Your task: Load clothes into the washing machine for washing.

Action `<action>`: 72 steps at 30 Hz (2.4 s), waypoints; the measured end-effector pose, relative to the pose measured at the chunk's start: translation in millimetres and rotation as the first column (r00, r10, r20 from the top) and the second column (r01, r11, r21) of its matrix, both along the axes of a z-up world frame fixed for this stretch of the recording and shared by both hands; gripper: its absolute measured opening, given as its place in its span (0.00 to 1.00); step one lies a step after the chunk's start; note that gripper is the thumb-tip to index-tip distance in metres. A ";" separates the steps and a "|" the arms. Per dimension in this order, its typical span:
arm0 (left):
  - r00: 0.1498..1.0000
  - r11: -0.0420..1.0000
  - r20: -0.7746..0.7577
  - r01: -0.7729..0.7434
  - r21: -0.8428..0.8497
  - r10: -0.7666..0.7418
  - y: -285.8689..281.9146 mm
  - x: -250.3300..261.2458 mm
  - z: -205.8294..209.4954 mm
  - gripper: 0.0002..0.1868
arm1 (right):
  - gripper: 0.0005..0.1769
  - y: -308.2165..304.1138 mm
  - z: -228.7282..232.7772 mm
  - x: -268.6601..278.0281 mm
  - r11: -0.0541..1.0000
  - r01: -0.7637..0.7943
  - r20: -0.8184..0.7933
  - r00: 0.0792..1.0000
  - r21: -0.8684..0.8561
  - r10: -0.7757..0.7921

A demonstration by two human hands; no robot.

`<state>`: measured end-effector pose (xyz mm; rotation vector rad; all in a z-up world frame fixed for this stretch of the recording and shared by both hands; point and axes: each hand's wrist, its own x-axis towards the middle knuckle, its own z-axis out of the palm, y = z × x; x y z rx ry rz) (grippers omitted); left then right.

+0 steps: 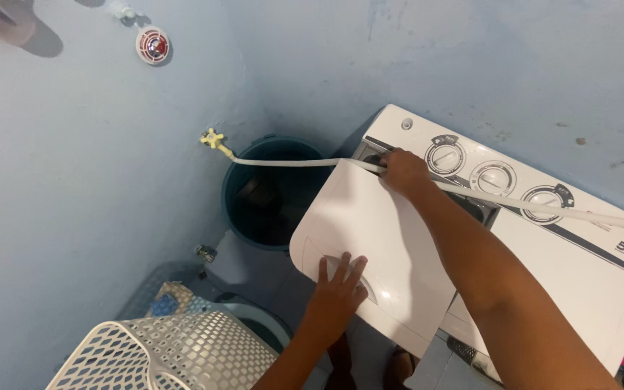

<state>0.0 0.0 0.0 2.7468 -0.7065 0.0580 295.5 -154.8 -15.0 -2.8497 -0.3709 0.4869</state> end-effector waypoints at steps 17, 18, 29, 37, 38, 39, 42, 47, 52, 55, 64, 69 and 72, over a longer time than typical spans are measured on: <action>0.999 1.000 -0.035 0.005 -0.024 -0.006 -1.5 -3.4 -2.5 0.07 | 0.11 -1.5 32.4 -2.4 0.995 -0.097 0.040 0.995 0.032 0.096; 0.999 0.998 -0.045 0.011 -0.055 -0.013 -1.5 -4.2 -0.6 0.08 | 0.11 -1.3 33.7 -3.7 0.997 -0.074 0.024 0.997 0.038 0.073; 0.995 0.996 -0.076 0.056 -0.064 -0.061 -4.6 -2.8 -11.9 0.09 | 0.12 -4.1 33.9 -9.5 0.990 -0.084 0.096 0.993 0.114 0.073; 0.994 0.993 -0.058 0.087 -0.076 -0.091 -2.6 3.6 -5.8 0.08 | 0.12 -5.0 27.1 -8.7 0.989 -0.094 0.135 0.988 0.114 0.078; 0.994 0.992 -0.042 0.099 -0.081 -0.102 -2.4 4.6 -8.3 0.09 | 0.13 -3.6 26.9 -7.7 0.991 -0.087 0.113 0.991 0.102 0.075; 0.993 0.990 -0.026 0.111 -0.085 -0.113 -2.7 5.5 -11.1 0.09 | 0.14 -2.6 26.5 -6.8 0.993 -0.080 0.090 0.993 0.091 0.072; 0.980 0.986 -0.115 0.159 -0.048 -0.163 -3.6 11.7 -11.3 0.09 | 0.16 -0.7 21.8 -4.1 0.999 -0.033 0.026 0.999 0.038 0.032; 0.984 0.986 -0.073 0.163 -0.040 -0.165 -3.1 17.4 -12.2 0.09 | 0.15 -2.9 21.6 -2.8 0.990 -0.084 0.130 0.989 0.112 0.069; 0.983 0.985 -0.068 0.165 -0.050 -0.168 -6.8 27.9 -15.9 0.08 | 0.14 1.2 25.0 0.6 0.994 -0.056 0.126 0.991 0.096 0.043; 0.971 0.975 -0.081 0.222 -0.020 -0.223 -7.6 31.2 -15.6 0.10 | 0.16 2.8 24.1 3.1 0.995 -0.001 0.088 0.996 0.096 -0.007; 0.979 0.979 -0.006 0.201 -0.039 -0.202 -11.0 45.2 -23.8 0.10 | 0.15 -2.0 17.9 6.7 0.979 -0.083 0.236 0.971 0.186 0.037; 0.984 0.983 0.001 0.180 -0.033 -0.180 -12.8 46.2 -20.0 0.06 | 0.15 -4.6 11.9 9.5 0.969 -0.098 0.305 0.952 0.226 0.025; 0.985 0.984 -0.005 0.171 -0.047 -0.172 -13.1 50.6 -20.7 0.06 | 0.16 -6.2 8.6 8.8 0.954 -0.131 0.323 0.946 0.269 0.039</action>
